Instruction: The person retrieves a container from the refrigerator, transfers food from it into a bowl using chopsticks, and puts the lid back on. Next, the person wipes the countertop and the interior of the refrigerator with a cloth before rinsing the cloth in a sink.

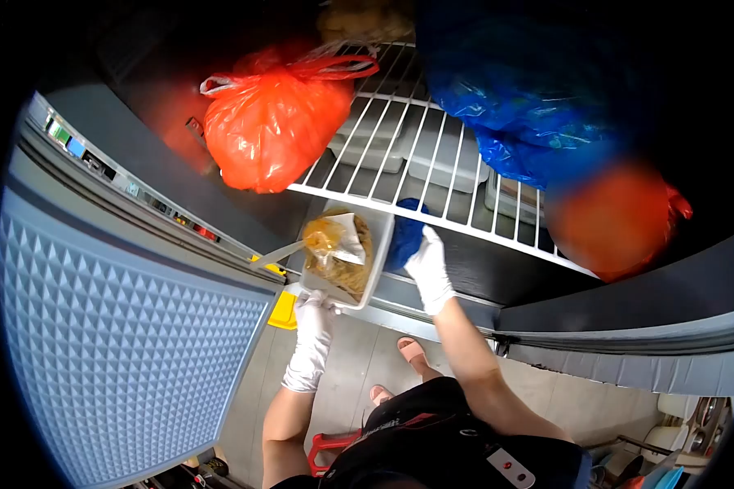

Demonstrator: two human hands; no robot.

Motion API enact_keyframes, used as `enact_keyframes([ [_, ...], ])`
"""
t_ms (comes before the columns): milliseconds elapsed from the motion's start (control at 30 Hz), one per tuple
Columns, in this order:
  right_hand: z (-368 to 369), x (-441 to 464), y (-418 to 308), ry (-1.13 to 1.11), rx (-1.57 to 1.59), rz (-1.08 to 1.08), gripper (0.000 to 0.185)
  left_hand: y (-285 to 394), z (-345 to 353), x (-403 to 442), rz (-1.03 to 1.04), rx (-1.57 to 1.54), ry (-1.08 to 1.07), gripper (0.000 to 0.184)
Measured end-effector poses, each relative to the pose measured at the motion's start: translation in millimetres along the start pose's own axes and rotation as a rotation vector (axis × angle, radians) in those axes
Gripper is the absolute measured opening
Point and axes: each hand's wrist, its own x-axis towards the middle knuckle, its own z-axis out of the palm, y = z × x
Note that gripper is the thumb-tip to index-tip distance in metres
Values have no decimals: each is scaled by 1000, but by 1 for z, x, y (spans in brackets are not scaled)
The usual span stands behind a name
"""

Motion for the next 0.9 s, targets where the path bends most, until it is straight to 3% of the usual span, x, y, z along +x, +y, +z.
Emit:
enact_keyframes([
  [67, 2, 9, 16, 72, 23, -13, 33, -7, 19, -3, -50, -37, -15, 11],
  [167, 15, 7, 10, -69, -33, -70, 33, -11, 19, 1, -136, -52, -82, 14],
  [200, 27, 1, 9, -109, -113, -41, 41, -12, 19, 3, -158, -72, -93, 14],
  [333, 4, 15, 32, -256, -88, 205, 61, -9, 27, 4, -156, -68, -89, 15],
  [367, 27, -4, 34, -312, -39, 340, 65, -4, 31, 4, -146, -65, -93, 15],
  [433, 29, -15, 59, -283, -175, 228, 64, 2, 35, 6, -97, -90, -71, 12],
  [467, 29, -31, 62, -420, -564, 33, 58, 5, 36, 9, -81, -103, -51, 11],
  [533, 17, -40, 68, -486, -67, 467, 49, 14, 36, 14, -14, -99, -82, 4],
  [567, 18, -54, 68, -472, -55, 436, 46, 20, 37, 15, 14, -57, -37, 3],
  [633, 0, -55, 73, -92, -154, 427, 48, 29, 38, 16, 68, 28, 50, 9],
  [700, 15, -70, 49, -20, -119, 497, 48, 31, 22, 24, 74, -51, 33, 6],
  [767, 10, -65, 29, -23, 16, 413, 44, 36, 8, 25, 76, -55, 70, 4],
  [833, 19, -55, 13, -13, -389, 112, 41, 42, -4, 19, 120, -76, 78, 7],
  [900, 7, -30, 21, -140, -1171, -254, 39, 38, -30, 18, 207, 45, 35, 10],
])
